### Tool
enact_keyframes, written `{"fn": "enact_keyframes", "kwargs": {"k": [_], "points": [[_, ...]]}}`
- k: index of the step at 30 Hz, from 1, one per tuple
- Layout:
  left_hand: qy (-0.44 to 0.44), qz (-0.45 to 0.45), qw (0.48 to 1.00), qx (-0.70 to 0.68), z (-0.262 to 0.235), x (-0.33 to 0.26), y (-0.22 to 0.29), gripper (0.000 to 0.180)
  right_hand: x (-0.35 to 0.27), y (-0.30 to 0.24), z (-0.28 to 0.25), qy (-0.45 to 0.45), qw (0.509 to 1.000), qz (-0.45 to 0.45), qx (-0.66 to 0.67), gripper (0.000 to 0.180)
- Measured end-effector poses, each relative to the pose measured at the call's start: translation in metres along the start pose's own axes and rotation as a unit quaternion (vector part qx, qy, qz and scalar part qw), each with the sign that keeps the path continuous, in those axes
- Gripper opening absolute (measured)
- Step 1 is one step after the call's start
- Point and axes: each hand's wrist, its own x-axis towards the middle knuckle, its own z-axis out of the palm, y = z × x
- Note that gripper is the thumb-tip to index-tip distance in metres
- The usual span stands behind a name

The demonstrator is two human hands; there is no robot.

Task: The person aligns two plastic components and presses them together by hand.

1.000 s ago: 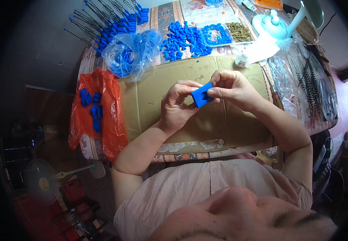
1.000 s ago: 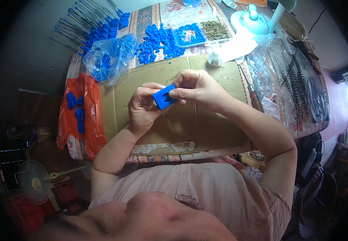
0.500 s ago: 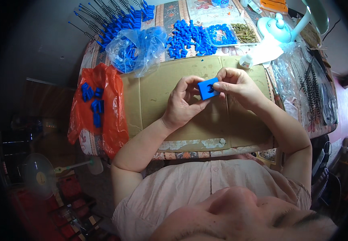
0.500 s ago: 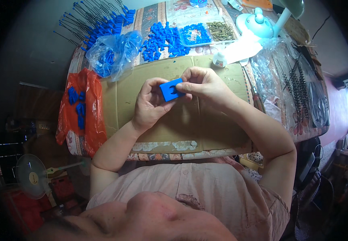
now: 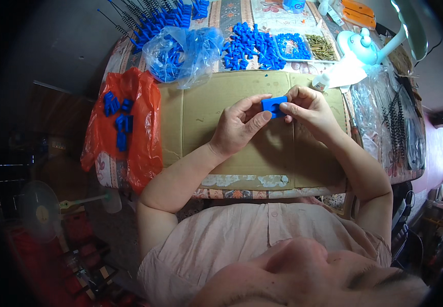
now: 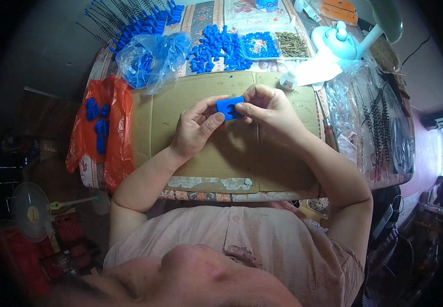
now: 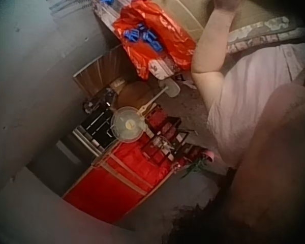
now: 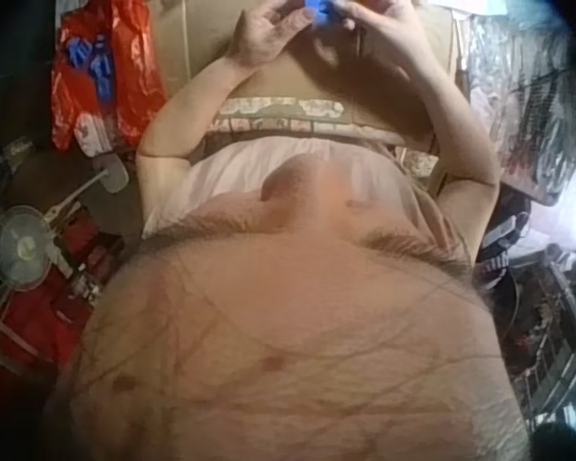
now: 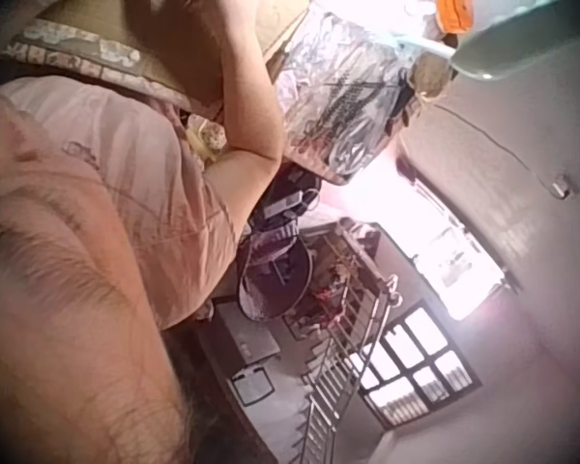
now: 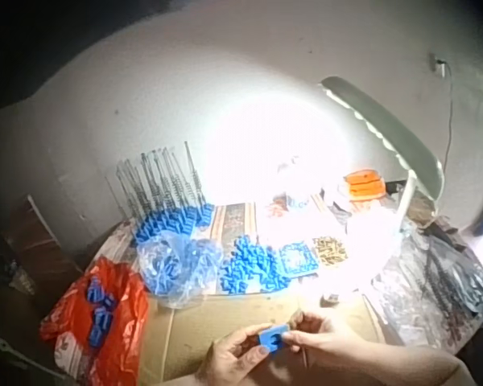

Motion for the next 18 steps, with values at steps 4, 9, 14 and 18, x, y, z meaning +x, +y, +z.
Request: {"fn": "enact_keyframes", "kwargs": {"k": [4, 9, 14, 18], "points": [[0.007, -0.012, 0.999, 0.041, -0.0004, -0.0005, -0.0038, 0.041, -0.0015, 0.0003, 0.0049, 0.017, 0.997, -0.026, -0.066, 0.012], [0.019, -0.012, 0.997, 0.08, -0.0002, -0.0002, -0.0048, 0.036, -0.0024, 0.0026, 0.0043, 0.011, 0.994, -0.035, -0.104, 0.012], [0.028, 0.014, 0.996, 0.078, 0.0, -0.0025, -0.0042, 0.03, -0.0046, 0.0009, 0.0076, 0.012, 0.994, -0.034, -0.104, 0.013], [0.035, 0.023, 0.996, 0.075, 0.0003, -0.003, -0.0077, 0.029, -0.0065, 0.0034, 0.007, 0.025, 0.988, -0.053, -0.143, 0.015]]}}
